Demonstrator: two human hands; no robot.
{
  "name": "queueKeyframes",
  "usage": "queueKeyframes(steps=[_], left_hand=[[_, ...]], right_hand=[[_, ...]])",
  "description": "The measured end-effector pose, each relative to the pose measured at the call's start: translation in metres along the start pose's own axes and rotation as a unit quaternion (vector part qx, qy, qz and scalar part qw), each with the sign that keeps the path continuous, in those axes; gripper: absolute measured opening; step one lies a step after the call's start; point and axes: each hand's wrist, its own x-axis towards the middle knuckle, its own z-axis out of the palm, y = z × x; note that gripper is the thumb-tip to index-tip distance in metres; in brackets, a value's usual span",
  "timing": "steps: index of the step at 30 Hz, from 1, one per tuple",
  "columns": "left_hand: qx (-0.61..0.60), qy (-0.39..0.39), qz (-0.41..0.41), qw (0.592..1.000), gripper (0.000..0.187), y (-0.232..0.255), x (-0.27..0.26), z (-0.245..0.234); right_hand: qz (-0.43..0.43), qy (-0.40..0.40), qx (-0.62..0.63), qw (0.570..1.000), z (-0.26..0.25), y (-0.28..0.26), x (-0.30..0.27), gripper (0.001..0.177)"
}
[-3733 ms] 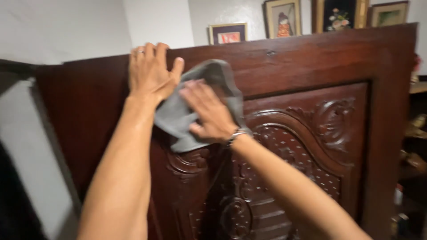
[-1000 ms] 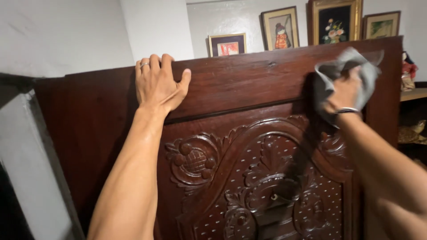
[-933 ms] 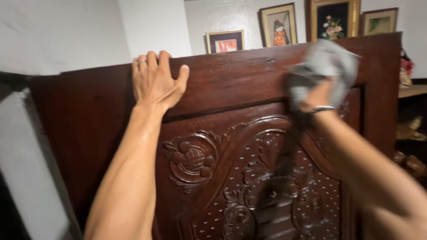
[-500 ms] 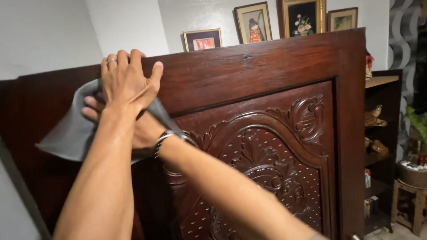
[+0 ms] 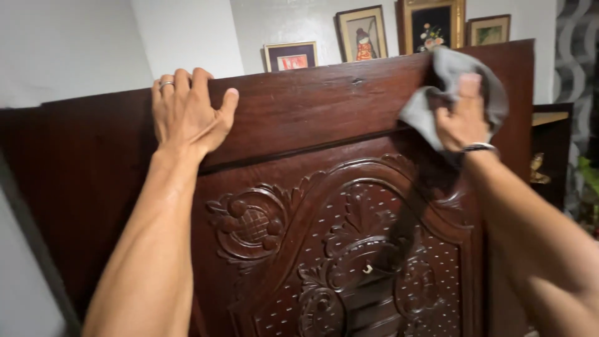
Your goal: Wiping and cleaning a carved wooden door with a cloth.
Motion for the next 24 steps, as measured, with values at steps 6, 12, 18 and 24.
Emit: queueKeyframes(steps=[6, 12, 18, 24], left_hand=[[0.015, 0.028, 0.007, 0.999, 0.062, 0.003, -0.003, 0.012], [-0.009, 0.001, 0.027, 1.0, 0.061, 0.002, -0.004, -0.004], [-0.001, 0.131, 0.114, 0.985, 0.067, -0.06, 0.008, 0.03], [-0.087, 0.111, 0.088, 0.986, 0.038, -0.058, -0.016, 0.013]], right_hand=[[-0.055, 0.045, 0.036, 0.997, 0.053, -0.016, -0.009, 0.077], [-0.142, -0.018, 0.151, 0.978, -0.039, -0.335, 0.021, 0.086], [-0.231, 0.009, 0.175, 0.957, 0.062, -0.508, 0.009, 0.081], [-0.252, -0.141, 0.139, 0.947, -0.005, -0.469, 0.021, 0.076]])
